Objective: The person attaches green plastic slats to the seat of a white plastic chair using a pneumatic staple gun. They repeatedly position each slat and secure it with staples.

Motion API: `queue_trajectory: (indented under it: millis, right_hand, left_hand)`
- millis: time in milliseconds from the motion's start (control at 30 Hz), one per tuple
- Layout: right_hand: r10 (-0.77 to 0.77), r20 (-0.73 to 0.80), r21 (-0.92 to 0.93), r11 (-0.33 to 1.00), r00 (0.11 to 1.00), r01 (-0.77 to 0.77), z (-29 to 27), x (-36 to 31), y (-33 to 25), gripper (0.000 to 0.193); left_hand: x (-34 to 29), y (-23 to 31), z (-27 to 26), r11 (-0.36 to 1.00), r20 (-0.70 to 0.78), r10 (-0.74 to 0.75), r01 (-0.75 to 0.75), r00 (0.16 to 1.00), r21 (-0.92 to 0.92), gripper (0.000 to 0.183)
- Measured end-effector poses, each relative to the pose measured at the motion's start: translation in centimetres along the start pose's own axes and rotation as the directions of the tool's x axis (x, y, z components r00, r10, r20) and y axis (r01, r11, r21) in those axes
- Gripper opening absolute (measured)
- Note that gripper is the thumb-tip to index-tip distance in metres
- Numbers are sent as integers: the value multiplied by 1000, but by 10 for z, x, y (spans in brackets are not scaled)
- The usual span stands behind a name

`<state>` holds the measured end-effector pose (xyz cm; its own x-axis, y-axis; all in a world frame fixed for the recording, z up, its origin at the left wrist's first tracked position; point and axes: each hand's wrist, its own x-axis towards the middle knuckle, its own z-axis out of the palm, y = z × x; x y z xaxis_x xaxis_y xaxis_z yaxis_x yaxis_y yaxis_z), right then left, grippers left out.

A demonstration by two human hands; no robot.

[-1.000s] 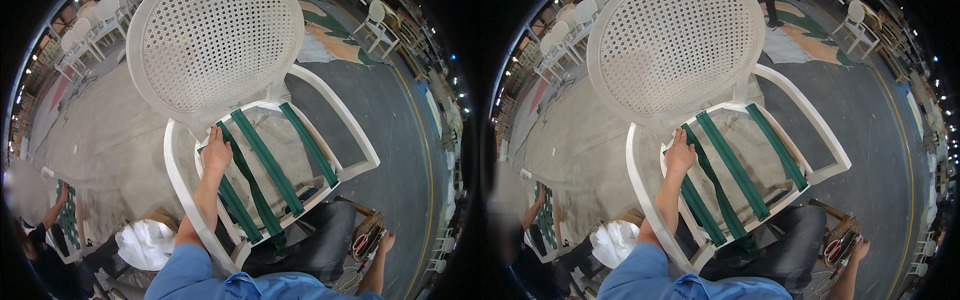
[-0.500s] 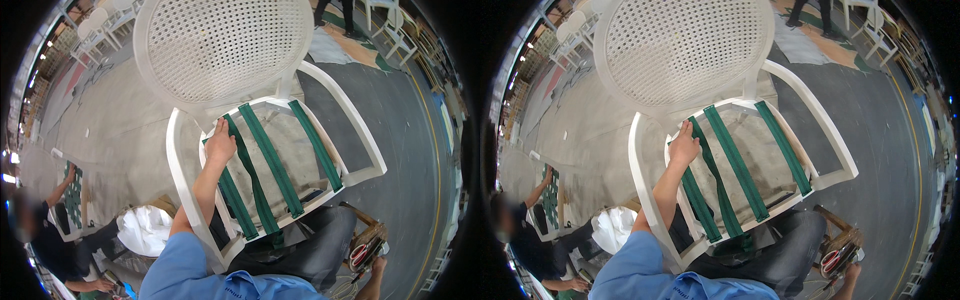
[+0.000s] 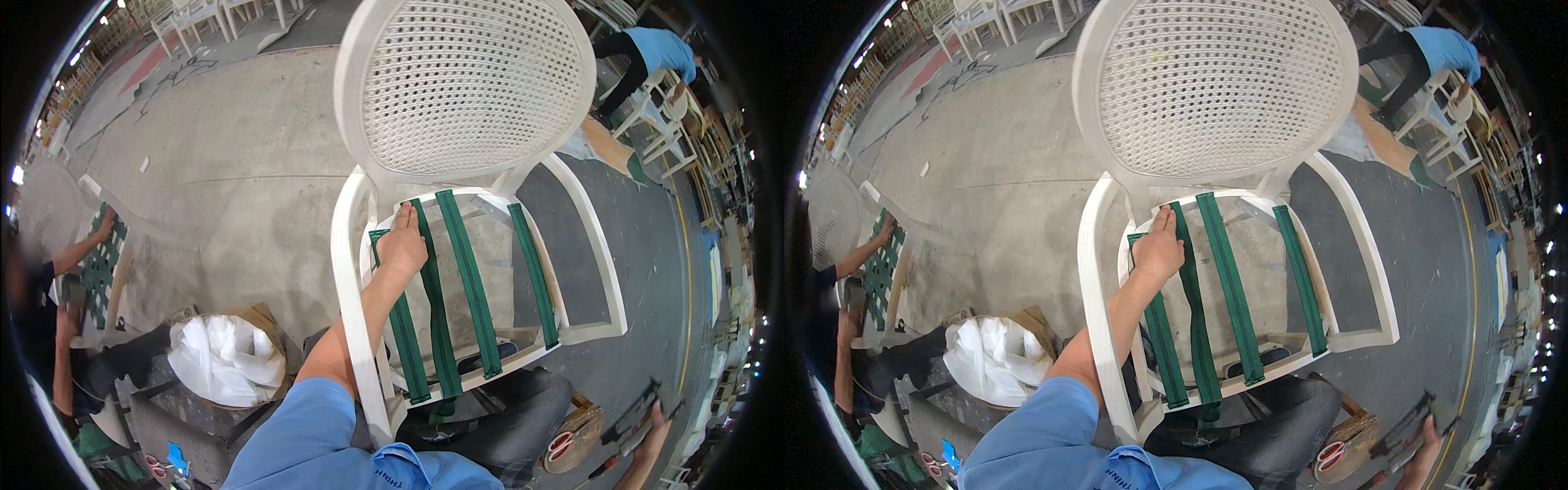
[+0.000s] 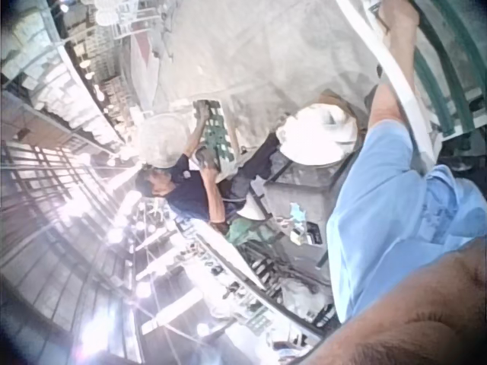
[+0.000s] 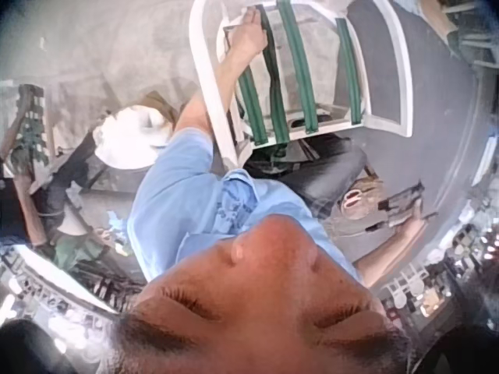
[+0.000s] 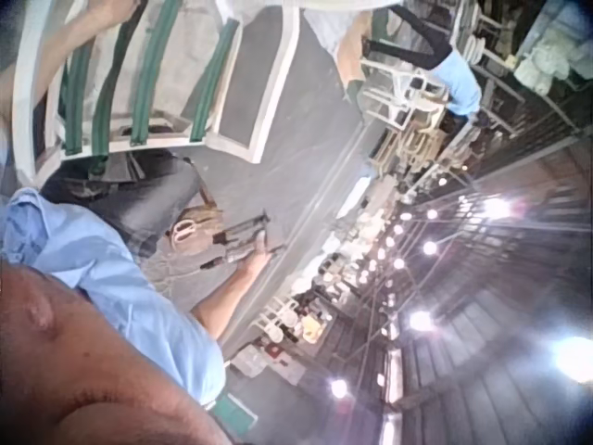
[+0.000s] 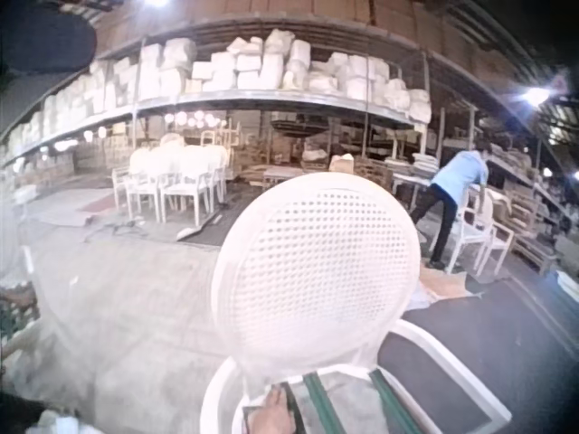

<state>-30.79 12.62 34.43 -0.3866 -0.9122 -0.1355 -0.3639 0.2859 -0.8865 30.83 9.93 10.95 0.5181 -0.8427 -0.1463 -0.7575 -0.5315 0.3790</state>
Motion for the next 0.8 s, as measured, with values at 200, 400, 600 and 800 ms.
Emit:
queue_trajectory:
  millis: [200, 400, 600, 800]
  right_hand:
    - [-222, 486, 12, 969, 845, 247, 231, -26, -117, 20]
    - [-92, 838, 69, 996, 538, 63, 444, -70, -117, 27]
    - [-52, 854, 40, 999, 517, 34, 538, -64, -85, 22]
    - [-32, 865, -24, 994, 500, 106, 572, -58, -74, 19]
  left_hand:
    - [4, 2, 1, 994, -11, 21, -22, 1000, -108, 69]
    - [2, -7, -3, 990, 2, 21, -20, 1000, -141, 65]
    - [2, -1, -11, 967, 57, 23, -8, 998, -255, 66]
    - [5, -6, -7, 961, 17, -8, 12, 1000, -277, 65]
